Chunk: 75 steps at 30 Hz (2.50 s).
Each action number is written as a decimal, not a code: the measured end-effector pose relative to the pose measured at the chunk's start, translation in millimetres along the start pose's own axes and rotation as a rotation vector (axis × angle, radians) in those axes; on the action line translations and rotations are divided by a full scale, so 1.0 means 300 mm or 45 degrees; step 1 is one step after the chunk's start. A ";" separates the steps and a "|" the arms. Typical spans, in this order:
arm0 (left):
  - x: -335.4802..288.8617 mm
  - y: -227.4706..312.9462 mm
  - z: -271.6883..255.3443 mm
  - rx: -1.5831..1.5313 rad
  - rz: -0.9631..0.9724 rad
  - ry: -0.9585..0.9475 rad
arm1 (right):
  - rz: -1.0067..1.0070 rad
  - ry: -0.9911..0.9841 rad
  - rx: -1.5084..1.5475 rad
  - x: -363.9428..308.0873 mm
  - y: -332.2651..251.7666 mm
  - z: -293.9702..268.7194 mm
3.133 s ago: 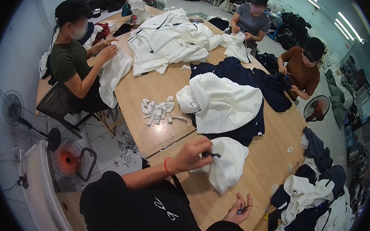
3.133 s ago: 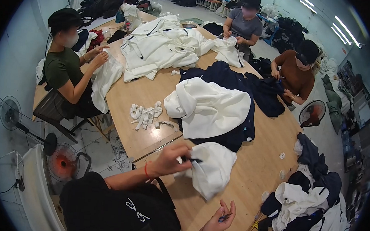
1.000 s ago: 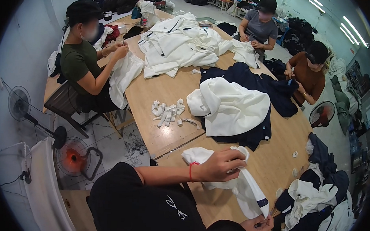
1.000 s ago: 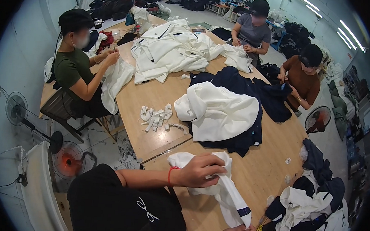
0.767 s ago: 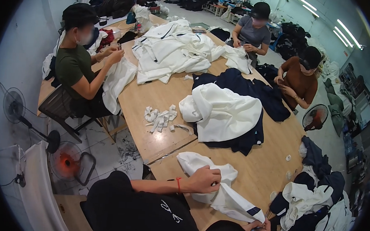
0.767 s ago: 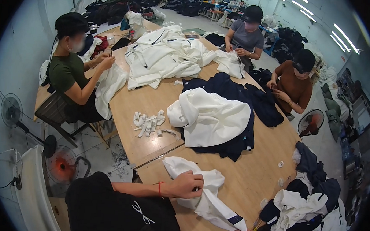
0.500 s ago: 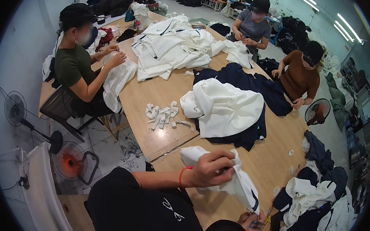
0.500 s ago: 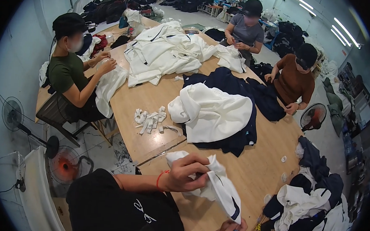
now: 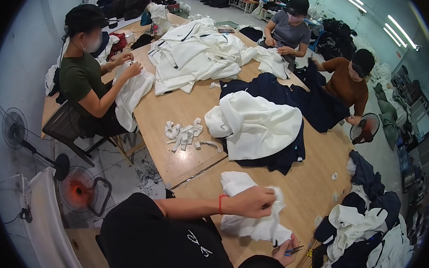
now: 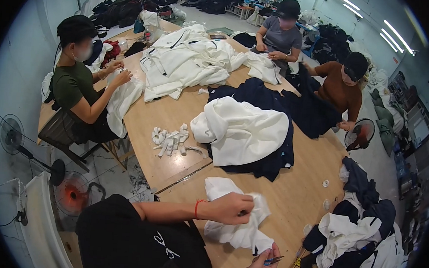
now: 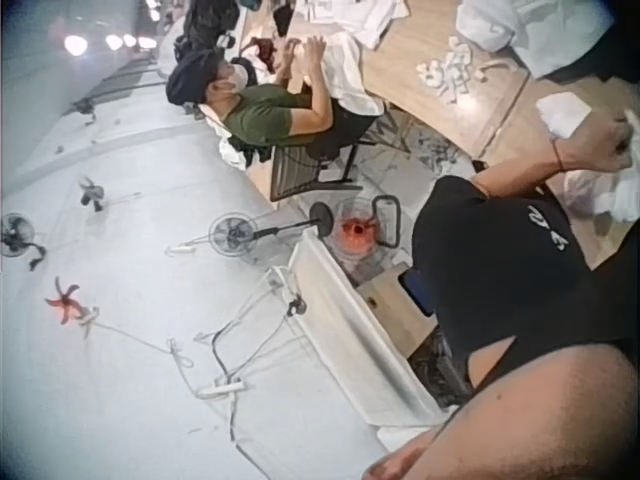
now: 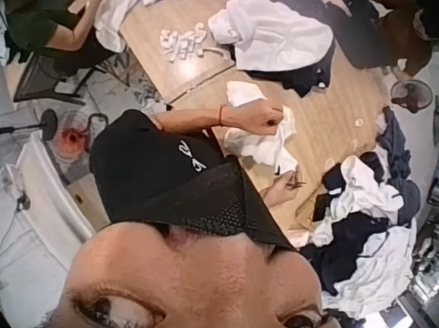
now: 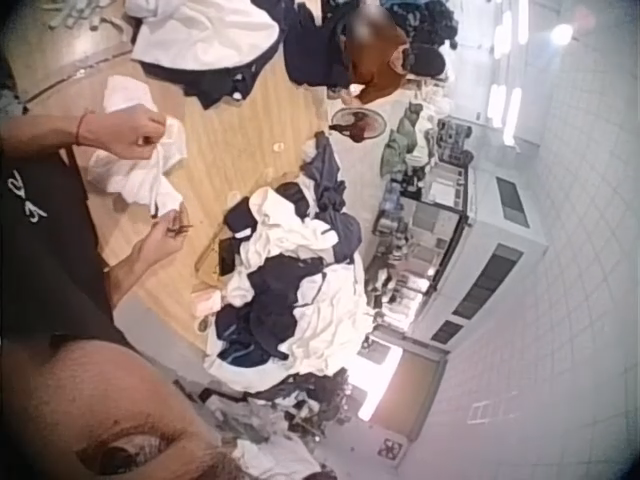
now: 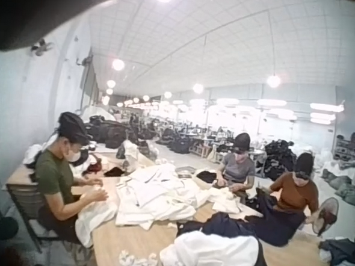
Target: Trimming loose threads and inspecting white athletic shorts in a garment factory.
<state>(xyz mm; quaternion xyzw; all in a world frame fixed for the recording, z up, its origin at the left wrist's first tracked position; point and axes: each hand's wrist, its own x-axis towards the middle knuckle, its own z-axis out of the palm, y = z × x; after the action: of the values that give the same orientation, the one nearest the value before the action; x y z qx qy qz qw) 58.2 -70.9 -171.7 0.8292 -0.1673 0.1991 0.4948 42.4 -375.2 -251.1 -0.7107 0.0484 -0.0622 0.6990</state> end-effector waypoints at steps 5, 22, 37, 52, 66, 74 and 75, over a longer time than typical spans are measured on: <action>-0.177 -0.137 0.112 -0.058 -0.163 -0.183 | 0.125 0.037 -0.096 -0.036 -0.002 -0.038; -0.112 0.004 0.021 -0.722 -0.281 -0.166 | -0.231 -0.182 -0.290 -0.160 -0.258 0.347; -0.124 -0.001 0.030 -0.890 -0.130 -0.340 | -0.262 -0.116 -0.327 -0.179 -0.251 0.346; -0.136 0.024 0.014 -0.931 -0.123 -0.269 | -0.339 -0.121 -0.292 -0.185 -0.213 0.349; -0.142 -0.049 0.012 -0.601 -0.228 -0.111 | -0.085 -0.051 -0.285 -0.118 -0.175 0.220; -0.141 -0.178 -0.101 -0.312 -0.530 0.179 | -0.282 0.124 -0.445 0.114 0.079 -0.046; -0.150 -0.225 -0.088 -0.321 -0.525 0.164 | -0.255 0.173 -0.415 0.125 0.154 -0.078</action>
<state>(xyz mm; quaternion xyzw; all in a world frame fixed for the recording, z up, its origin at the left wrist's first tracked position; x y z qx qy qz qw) 47.1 -13.0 -233.5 0.7631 0.0136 0.1239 0.6341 76.8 -405.1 -296.2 -0.8098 0.0340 -0.1705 0.5603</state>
